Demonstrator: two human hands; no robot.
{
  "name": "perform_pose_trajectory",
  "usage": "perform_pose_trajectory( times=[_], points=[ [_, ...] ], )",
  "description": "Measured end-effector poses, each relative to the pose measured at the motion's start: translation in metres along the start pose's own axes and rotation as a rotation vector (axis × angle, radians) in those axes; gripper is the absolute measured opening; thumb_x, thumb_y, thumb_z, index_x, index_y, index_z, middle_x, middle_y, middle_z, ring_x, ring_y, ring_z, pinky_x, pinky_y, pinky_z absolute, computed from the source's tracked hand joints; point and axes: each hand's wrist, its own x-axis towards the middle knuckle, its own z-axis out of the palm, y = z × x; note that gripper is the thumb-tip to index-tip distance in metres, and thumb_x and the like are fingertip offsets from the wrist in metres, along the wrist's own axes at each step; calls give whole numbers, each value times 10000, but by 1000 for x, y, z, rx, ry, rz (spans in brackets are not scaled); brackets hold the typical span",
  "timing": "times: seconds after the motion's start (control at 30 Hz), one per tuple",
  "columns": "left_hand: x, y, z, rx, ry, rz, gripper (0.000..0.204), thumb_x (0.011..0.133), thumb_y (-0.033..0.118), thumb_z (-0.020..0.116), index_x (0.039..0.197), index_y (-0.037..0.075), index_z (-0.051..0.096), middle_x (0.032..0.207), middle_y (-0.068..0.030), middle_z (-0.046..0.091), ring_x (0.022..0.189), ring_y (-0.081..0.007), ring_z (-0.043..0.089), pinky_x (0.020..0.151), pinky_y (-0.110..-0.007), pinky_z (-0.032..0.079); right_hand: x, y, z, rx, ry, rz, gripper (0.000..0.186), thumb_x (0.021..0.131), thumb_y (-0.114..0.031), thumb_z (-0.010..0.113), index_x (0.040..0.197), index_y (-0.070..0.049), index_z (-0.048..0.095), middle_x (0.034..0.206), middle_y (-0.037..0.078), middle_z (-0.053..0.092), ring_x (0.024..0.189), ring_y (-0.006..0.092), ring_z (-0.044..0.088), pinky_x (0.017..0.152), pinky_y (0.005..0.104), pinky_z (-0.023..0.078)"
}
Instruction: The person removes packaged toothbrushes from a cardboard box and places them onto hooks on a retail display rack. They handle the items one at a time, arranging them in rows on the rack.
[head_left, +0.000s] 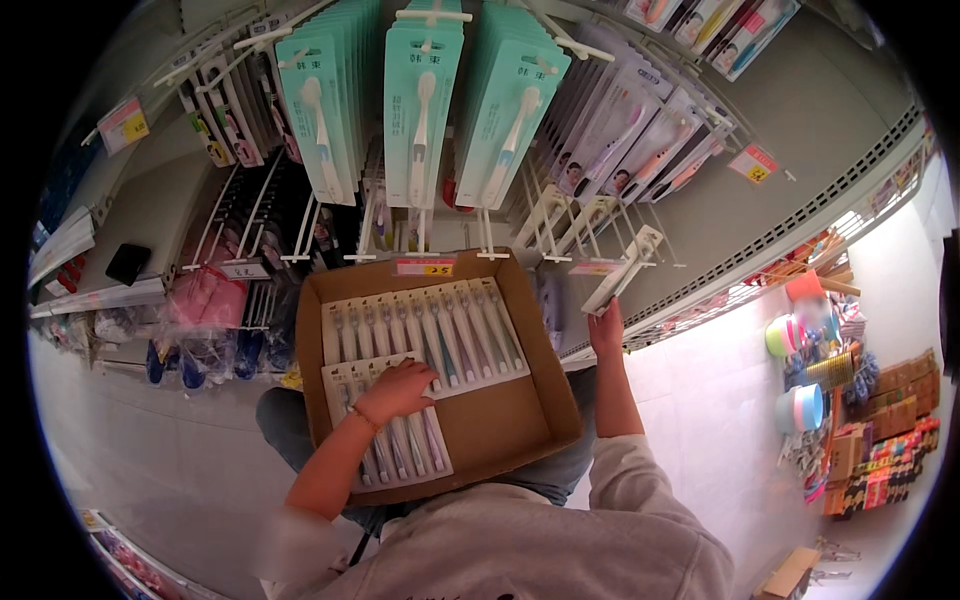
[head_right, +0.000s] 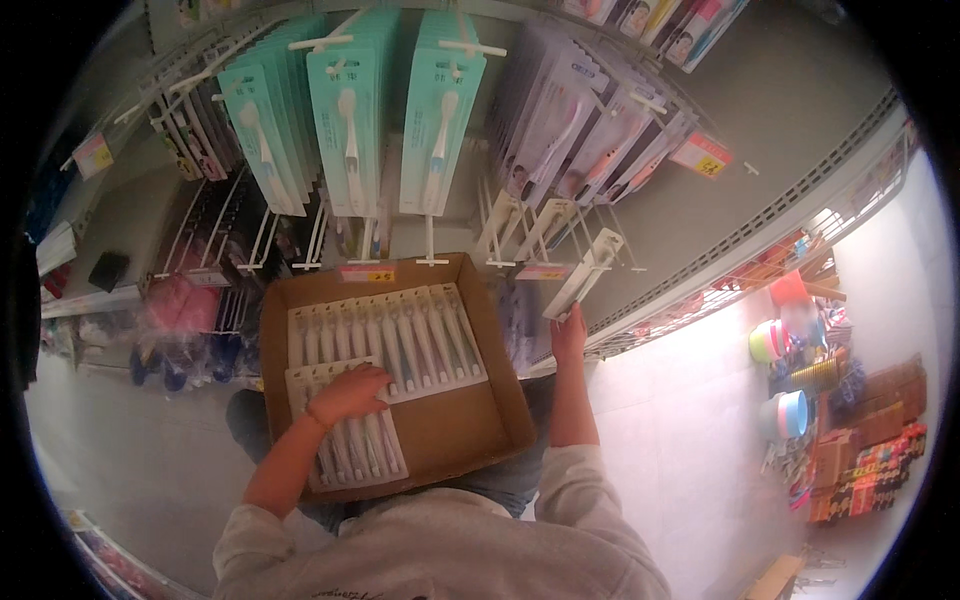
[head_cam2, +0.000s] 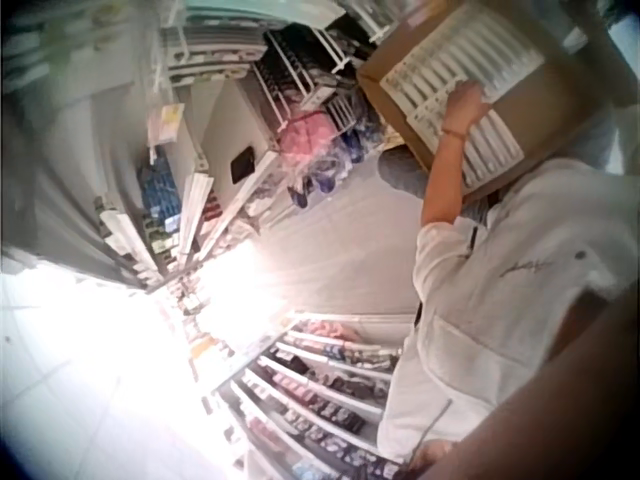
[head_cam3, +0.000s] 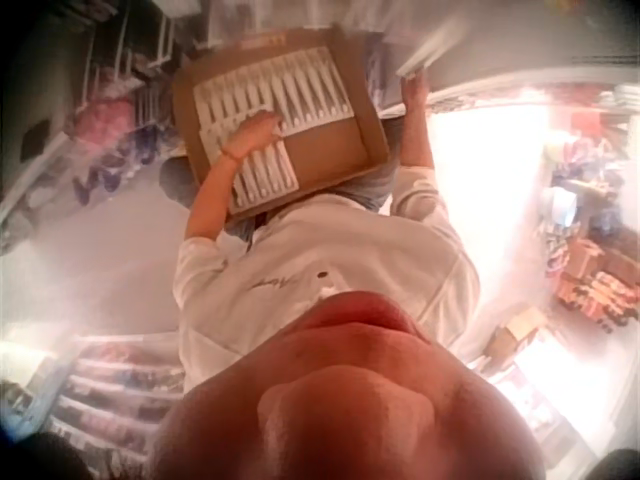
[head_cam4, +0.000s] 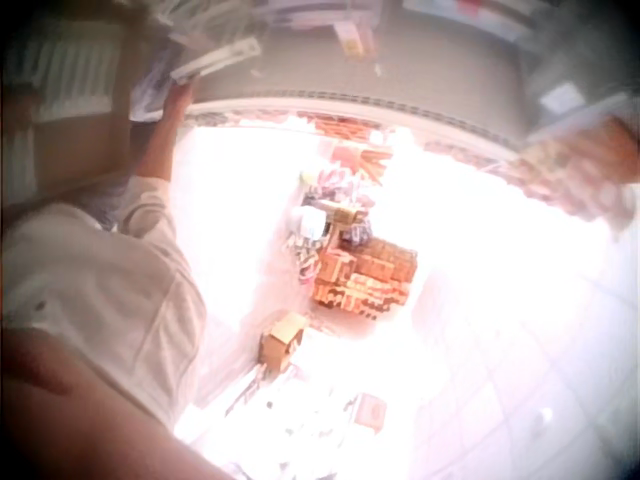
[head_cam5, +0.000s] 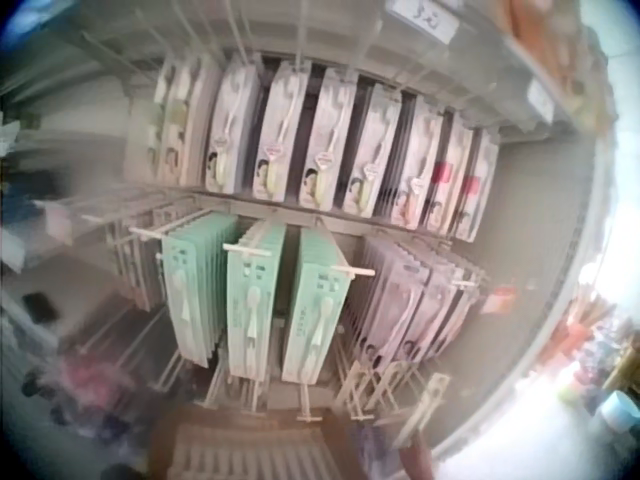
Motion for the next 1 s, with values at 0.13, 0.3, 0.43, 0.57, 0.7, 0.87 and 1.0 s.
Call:
perform_pose_trajectory(
  times=[0.13,0.3,0.43,0.57,0.7,0.87,1.0],
  points=[
    [22,11,-6,-14,-50,59,475,736,194,691,1161,32,552,1163,-142,549,1136,-329,475,958,-409,395,40,-17,-90,-294,103,-202,461,910,-412,550,1284,-158,465,1215,-6,510,1107,171,479,947,382,361],
    [5,-3,-5,-63,81,31,487,742,177,683,1185,31,541,1189,-165,538,1131,-346,484,974,-411,389,43,-14,-32,-733,120,-337,528,875,-313,612,1326,-112,423,1201,33,475,1070,199,482,942,419,391],
    [22,-13,-8,-31,175,19,540,759,209,680,1238,33,501,1222,-170,520,1140,-353,479,975,-441,389,38,-31,-62,-694,282,-300,620,832,-224,638,1373,-97,362,1247,68,453,1129,218,457,961,437,386],
    [4,-22,-21,21,94,-164,575,781,243,670,1277,33,469,1243,-164,506,1146,-353,475,977,-452,390,0,-24,-3,-335,383,-95,666,806,-159,636,1395,-89,333,1279,98,451,1190,222,432,972,441,376],
    [-3,-17,-24,-31,6,-203,538,807,235,626,1269,4,477,1229,-191,522,1135,-361,485,966,-423,393,-33,-26,22,-394,280,-165,629,805,-134,619,1377,-57,368,1318,118,451,1200,216,437,967,418,379],
    [7,-25,-19,-6,42,-184,553,806,242,622,1284,11,470,1241,-199,518,1140,-364,484,969,-417,391,-15,-45,47,-677,212,-434,620,807,-84,582,1381,-8,359,1371,133,423,1194,221,458,969,342,383],
    [12,-35,-17,-50,3,-192,577,808,263,620,1305,24,450,1253,-193,508,1154,-363,473,976,-426,387,18,-65,67,-817,217,-571,626,810,-20,530,1399,13,319,1343,164,443,1174,233,477,970,322,387]
  ],
)
